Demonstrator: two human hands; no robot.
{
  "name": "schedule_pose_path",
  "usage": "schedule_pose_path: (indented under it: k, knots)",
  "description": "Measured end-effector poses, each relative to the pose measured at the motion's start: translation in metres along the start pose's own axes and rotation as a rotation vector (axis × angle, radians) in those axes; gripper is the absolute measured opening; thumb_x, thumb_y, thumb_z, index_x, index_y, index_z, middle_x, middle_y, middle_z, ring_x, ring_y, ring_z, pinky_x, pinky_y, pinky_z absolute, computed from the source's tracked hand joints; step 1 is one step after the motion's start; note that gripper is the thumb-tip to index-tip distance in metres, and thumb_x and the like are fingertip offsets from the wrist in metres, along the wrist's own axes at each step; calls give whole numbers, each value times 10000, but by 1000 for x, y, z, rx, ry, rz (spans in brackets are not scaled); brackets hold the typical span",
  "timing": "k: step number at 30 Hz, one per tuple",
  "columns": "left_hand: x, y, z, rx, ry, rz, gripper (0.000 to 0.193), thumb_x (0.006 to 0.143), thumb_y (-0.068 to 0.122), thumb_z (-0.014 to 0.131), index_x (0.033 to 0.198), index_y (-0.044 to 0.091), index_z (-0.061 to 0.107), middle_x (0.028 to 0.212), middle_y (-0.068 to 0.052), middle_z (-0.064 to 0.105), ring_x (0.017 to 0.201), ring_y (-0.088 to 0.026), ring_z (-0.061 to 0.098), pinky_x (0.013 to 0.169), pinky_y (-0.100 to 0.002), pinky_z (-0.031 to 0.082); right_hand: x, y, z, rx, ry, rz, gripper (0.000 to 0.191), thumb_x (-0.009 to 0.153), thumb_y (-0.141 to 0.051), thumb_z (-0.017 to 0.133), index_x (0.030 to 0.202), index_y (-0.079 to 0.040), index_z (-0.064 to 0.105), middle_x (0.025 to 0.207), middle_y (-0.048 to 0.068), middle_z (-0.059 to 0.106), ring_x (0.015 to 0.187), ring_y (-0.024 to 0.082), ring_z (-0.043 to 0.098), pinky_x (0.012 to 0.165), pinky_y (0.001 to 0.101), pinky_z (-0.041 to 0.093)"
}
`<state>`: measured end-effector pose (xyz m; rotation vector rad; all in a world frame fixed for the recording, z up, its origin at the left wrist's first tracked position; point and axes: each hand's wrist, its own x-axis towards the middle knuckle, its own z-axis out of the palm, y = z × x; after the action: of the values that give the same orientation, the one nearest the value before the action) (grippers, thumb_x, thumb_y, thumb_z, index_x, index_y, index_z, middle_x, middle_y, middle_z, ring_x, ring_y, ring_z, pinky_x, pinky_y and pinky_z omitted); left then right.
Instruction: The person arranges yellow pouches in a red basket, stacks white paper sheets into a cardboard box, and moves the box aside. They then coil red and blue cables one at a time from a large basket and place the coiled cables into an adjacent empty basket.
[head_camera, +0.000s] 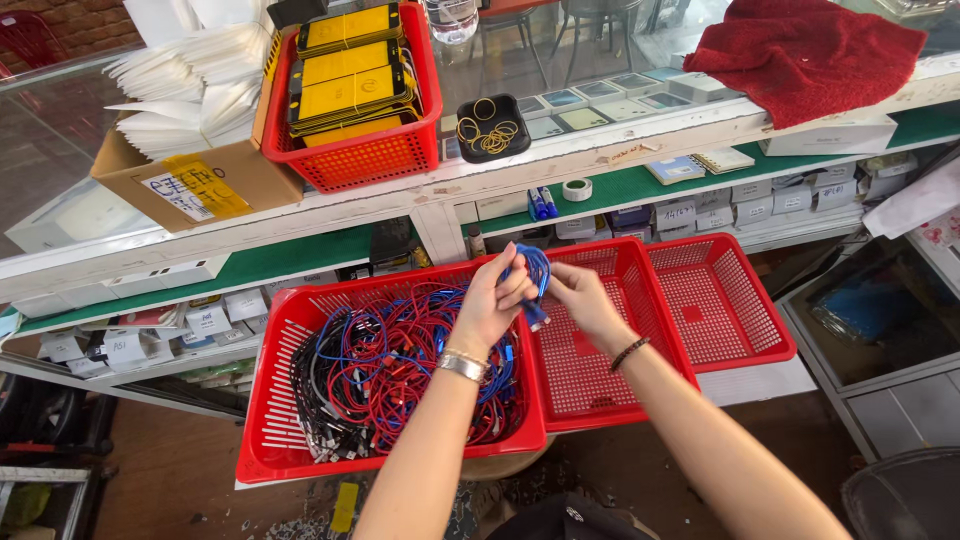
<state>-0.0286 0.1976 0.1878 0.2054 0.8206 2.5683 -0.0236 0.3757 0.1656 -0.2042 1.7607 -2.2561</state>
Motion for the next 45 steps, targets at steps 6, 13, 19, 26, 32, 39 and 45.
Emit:
schedule_pose_path:
  k: [6,13,19,26,32,39,45]
  knots:
    - [38,-55,8,246,316,308,306,1064,254,557,842,44,576,536,39,380,462,-69,323,500,-251,337,-5,52,-29,826,102,279,275,1021,-297,526,1081,-80,683,991,18,680,896,149,620,875,321,532]
    - [39,-91,-11,838,434,248,337,1031,328,563,911,17,618,736,-63,642,689,-187,649,657,-331,518,-14,47,-64,533,39,326,257,1034,-324,582,1110,-90,656,1062,8,699,979,128,637,903,321,511]
    - [29,-92,-31,1635,585,432,338,998,310,647,1056,-23,665,1033,-186,668,1008,-357,624,906,-455,481,7,50,-85,250,71,281,385,933,-174,645,1307,-81,648,1110,58,742,1019,140,706,909,311,561]
    - [3,-81,-55,1617,851,443,222,956,213,637,1075,38,704,1081,-137,678,1061,-323,600,960,-454,458,78,107,-86,-465,231,297,410,914,-133,727,1298,9,705,1030,146,770,917,244,727,818,355,577]
    - [-10,-86,-64,1542,799,325,219,939,193,658,1080,29,697,1075,-146,670,1050,-320,612,935,-439,484,77,132,-64,-892,399,-115,332,815,-167,783,1054,20,649,984,193,716,938,355,694,847,433,550]
    - [-33,-30,-70,1332,847,570,188,987,173,601,1096,41,679,1103,-98,698,1015,-203,674,853,-316,558,84,129,-73,-1209,269,49,480,854,-423,784,1031,14,693,1058,271,678,1081,429,610,979,492,479]
    - [-79,27,-70,1552,908,-271,310,1092,322,573,964,84,726,905,-137,756,799,-271,694,720,-325,508,92,96,-74,-1356,275,-123,429,950,-419,684,1019,1,735,1019,189,734,1083,377,632,1006,492,485]
